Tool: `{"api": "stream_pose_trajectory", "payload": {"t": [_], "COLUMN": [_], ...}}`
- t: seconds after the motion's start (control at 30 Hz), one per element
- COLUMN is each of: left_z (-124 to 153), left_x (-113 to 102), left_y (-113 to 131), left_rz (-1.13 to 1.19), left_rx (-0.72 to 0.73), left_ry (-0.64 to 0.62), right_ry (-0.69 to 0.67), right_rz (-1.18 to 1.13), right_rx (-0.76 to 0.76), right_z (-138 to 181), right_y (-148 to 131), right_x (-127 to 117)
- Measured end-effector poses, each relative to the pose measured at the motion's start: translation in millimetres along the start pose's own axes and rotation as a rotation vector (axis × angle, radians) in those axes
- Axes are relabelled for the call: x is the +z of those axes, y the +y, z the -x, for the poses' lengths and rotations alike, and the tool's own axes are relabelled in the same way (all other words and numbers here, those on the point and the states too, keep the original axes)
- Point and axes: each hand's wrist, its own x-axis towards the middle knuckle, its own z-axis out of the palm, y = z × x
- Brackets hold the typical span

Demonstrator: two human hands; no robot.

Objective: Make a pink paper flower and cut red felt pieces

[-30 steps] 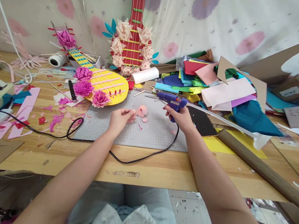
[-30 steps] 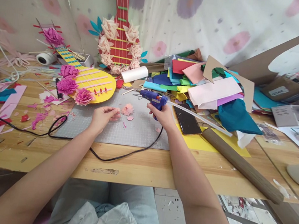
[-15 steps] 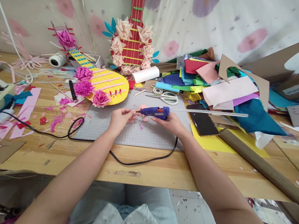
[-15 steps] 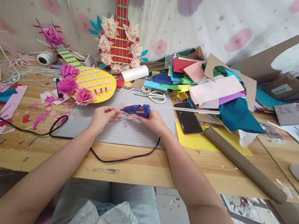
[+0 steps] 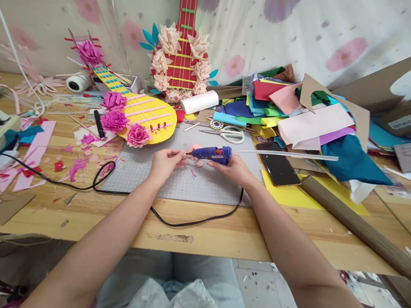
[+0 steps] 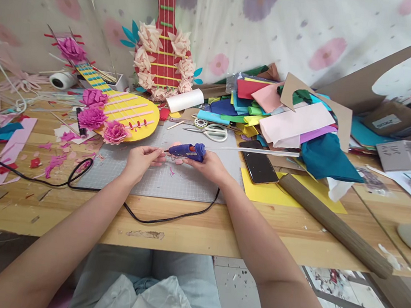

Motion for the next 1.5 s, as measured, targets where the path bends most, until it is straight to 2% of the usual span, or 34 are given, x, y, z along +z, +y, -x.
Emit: {"api": "stream_pose_trajectory", "payload": {"t": [0.63,1.07,1.13,1.33,1.5], "left_z": [-0.6,-0.5,-0.2,1.2,1.8], "left_x": [-0.2,-1.2,-2.1,-3.8,-4.3], "left_y": [-1.3,2.3,4.5,11.2,11.8], "left_rz": [-0.037,-0.015,0.015,0.124,0.195], "left_rx": [0.012,0.007,-0.006,-0.036,-0.003], "left_ry": [-0.037,-0.007,0.0,0.002,0.034], "right_ry": [0.017,-0.017,0.039,0.341,0.397], "right_rz": [-0.069,0.019,0.013,0.071,0.206], "right_rx": [-0.05,0.03,0.069,0.213,0.183], "right_z": [-0.5,2.6,1.5,-16.4,-24.6], "right_y": [-4.4,-6.5,-4.0,24.4,38.1], "right_x": [-1.9,-8.5,-13.2,-22.7,-21.5]}}
